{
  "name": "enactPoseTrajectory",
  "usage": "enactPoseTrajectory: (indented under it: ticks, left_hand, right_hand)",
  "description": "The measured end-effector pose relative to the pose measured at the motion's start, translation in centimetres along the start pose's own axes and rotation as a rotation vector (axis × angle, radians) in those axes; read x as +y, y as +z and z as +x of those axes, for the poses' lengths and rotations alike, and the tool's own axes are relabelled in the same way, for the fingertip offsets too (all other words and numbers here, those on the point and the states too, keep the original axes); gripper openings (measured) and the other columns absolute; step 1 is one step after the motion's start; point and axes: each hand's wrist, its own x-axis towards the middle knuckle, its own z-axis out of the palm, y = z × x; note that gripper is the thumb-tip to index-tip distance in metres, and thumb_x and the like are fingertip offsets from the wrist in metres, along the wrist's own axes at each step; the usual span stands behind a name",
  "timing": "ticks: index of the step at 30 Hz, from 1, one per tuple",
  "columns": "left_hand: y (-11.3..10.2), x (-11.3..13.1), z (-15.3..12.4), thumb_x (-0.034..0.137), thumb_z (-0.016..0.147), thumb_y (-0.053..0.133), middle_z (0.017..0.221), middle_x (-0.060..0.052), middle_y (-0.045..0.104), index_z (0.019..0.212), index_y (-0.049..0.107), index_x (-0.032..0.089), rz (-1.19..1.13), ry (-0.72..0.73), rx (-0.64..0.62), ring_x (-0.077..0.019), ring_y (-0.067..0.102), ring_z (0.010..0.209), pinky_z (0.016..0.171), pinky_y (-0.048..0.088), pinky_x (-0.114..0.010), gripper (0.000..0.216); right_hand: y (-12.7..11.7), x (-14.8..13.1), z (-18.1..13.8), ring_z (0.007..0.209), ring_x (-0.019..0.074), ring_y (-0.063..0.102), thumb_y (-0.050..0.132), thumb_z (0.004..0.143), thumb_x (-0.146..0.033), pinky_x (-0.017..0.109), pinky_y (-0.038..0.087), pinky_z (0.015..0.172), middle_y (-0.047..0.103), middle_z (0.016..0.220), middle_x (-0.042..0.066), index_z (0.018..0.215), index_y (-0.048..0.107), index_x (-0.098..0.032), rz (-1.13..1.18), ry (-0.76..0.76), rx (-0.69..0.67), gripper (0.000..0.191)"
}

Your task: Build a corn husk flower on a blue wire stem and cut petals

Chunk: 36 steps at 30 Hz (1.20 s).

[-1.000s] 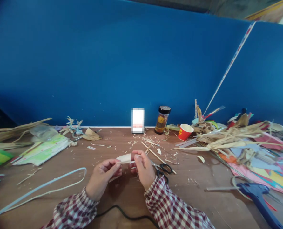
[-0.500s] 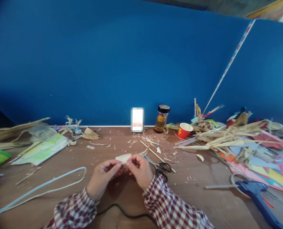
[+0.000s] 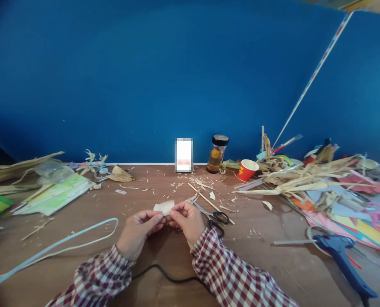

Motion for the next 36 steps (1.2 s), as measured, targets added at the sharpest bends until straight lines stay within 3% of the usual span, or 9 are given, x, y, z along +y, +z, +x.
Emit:
enactPoseTrajectory:
  ticks: [14,19,23,30,36]
  left_hand:
    - [0.6,0.2,-0.4,0.029,0.05,0.081,0.06,-0.006,0.069,0.068,0.058,0.011,-0.043,-0.035,0.035,-0.012,0.064,0.056,0.057,0.053,-0.02,0.034]
    - [0.9,0.6,-0.6,0.024,0.052,0.08,0.058,-0.001,0.066,0.091,0.05,0.016,-0.058,-0.037,0.051,-0.0147,0.065,0.057,0.053,0.053,-0.022,0.05]
    - [1.0,0.7,-0.7,0.022,0.059,0.076,0.065,-0.003,0.068,0.106,0.047,0.015,-0.078,-0.073,-0.015,-0.0161,0.067,0.062,0.056,0.055,-0.024,0.056]
    - [1.2,1.3,-1.0,0.018,0.066,0.071,0.074,-0.009,0.07,0.11,0.05,0.012,-0.09,-0.109,-0.061,-0.0176,0.068,0.069,0.059,0.055,-0.024,0.049]
    - [1.0,0.9,-0.8,0.026,0.059,0.076,0.076,-0.007,0.07,0.108,0.052,0.013,-0.065,-0.069,-0.067,-0.0176,0.067,0.071,0.063,0.055,-0.025,0.056]
  right_hand:
    - [-0.2,0.2,0.1,0.057,0.0138,0.062,0.071,0.064,-0.038,0.025,0.05,0.056,0.065,0.059,0.001,0.074,0.057,-0.015,-0.16,-0.1,0.055,0.029]
    - [-0.2,0.2,0.2,0.055,0.0131,0.06,0.07,0.066,-0.032,0.026,0.048,0.055,0.06,0.059,-0.004,0.083,0.046,-0.02,-0.128,-0.146,0.04,0.032]
    - [-0.5,0.2,0.3,0.051,0.0111,0.055,0.066,0.068,-0.03,0.024,0.042,0.051,0.058,0.06,-0.006,0.084,0.041,-0.021,-0.166,-0.202,0.053,0.031]
    - [-0.7,-0.1,0.3,0.049,0.0108,0.049,0.064,0.069,-0.031,0.023,0.037,0.047,0.053,0.057,-0.005,0.077,0.041,-0.021,-0.285,-0.229,0.099,0.027]
    - [-0.6,-0.2,0.0,0.048,0.0109,0.048,0.065,0.068,-0.033,0.023,0.036,0.047,0.052,0.056,-0.006,0.075,0.041,-0.021,-0.318,-0.26,0.104,0.027]
